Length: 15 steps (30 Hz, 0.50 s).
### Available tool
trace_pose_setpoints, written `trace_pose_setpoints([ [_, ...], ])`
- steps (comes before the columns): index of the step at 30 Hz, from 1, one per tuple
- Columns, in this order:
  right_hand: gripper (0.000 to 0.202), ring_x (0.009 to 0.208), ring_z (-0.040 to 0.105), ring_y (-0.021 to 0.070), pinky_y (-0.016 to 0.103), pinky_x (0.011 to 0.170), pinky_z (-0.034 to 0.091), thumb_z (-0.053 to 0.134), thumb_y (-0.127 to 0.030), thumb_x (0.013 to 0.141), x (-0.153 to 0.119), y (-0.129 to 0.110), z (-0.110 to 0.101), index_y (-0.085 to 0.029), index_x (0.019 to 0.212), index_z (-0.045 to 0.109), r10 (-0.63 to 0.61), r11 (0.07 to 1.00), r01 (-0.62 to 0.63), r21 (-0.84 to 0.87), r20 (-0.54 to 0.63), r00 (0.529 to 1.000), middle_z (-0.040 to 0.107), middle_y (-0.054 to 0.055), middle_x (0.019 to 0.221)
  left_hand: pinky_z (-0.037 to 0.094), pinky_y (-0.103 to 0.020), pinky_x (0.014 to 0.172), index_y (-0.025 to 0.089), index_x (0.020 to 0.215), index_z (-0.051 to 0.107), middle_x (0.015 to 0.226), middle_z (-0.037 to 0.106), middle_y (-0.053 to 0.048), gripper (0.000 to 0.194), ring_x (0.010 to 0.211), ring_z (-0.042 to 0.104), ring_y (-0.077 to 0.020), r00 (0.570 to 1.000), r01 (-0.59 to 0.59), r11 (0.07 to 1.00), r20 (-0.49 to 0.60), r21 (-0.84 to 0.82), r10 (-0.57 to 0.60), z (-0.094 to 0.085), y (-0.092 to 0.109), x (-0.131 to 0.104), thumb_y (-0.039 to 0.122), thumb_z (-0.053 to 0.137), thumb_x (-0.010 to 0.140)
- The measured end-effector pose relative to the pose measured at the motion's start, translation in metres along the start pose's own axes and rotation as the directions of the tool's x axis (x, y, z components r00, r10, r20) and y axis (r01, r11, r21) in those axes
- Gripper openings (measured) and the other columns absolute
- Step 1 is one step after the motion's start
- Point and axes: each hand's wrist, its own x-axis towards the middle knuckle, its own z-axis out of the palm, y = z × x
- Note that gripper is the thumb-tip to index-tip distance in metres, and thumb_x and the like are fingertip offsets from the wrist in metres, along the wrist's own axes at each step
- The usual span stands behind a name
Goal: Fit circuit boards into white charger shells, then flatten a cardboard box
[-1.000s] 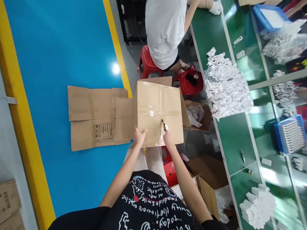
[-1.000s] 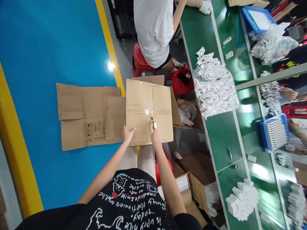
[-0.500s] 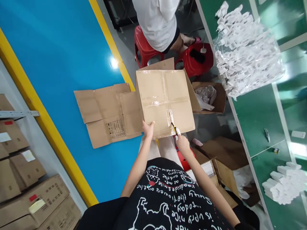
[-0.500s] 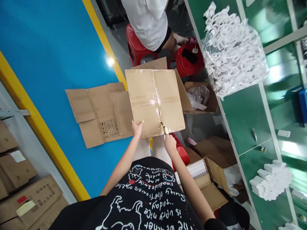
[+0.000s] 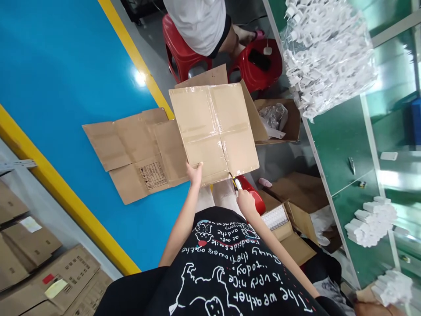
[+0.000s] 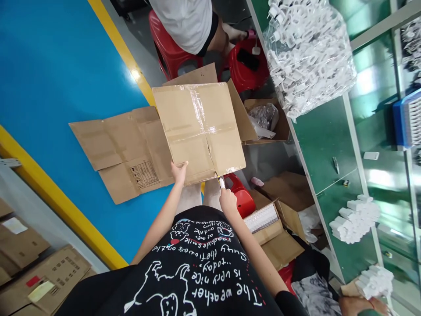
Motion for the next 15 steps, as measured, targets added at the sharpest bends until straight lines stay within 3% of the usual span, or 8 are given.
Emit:
trace_pose_setpoints([
  [4,0.029,0.086,0.068,0.0202,0.037,0.081,0.054,0.06,-0.035,0.094,-0.014,0.033,0.002,-0.012,0.111,0.064,0.088,0.975,-0.086,0.205,0.002,0.996,0.07,0.009,0.095,0.05,-0.05,0.101,0.018,0.137,0.048,0.133,0.056,-0.013,0.049,0.116,0.059,-0.0259,1.0,0.019,1.0,0.001,0.003,-0.019,0.002,0.007,0.002,0.037,0.061,0.094],
  [8,0.033,0.052,0.061,0.0176,0.029,0.057,0.048,0.053,-0.029,0.091,-0.031,0.084,-0.01,-0.01,0.117,0.061,0.17,0.869,-0.132,0.476,-0.038,0.985,0.063,0.002,0.061,0.049,-0.051,0.102,0.018,0.138,0.047,0.135,0.055,-0.013,0.051,0.119,0.058,-0.0269,0.999,0.042,0.999,-0.008,0.029,-0.041,0.006,0.013,0.003,0.037,0.062,0.093],
  [11,0.039,0.037,0.047,0.0139,0.026,0.042,0.038,0.041,-0.041,0.093,-0.034,0.105,-0.018,-0.011,0.107,0.061,0.208,0.706,-0.082,0.704,-0.095,0.973,0.055,-0.002,0.051,0.049,-0.05,0.101,0.017,0.136,0.049,0.133,0.056,-0.013,0.049,0.117,0.059,-0.0264,0.999,0.05,0.997,-0.017,0.062,-0.049,0.004,0.014,0.003,0.036,0.062,0.093],
  [15,0.051,0.034,0.039,0.0097,0.022,0.034,0.03,0.039,-0.064,0.086,-0.023,0.099,-0.019,-0.017,0.076,0.055,0.238,0.415,0.036,0.909,-0.146,0.96,0.054,0.0,0.048,0.05,-0.05,0.1,0.017,0.131,0.053,0.132,0.056,-0.012,0.043,0.117,0.058,-0.026,1.0,0.009,0.994,-0.018,0.106,-0.007,-0.003,0.017,0.007,0.037,0.061,0.093],
])
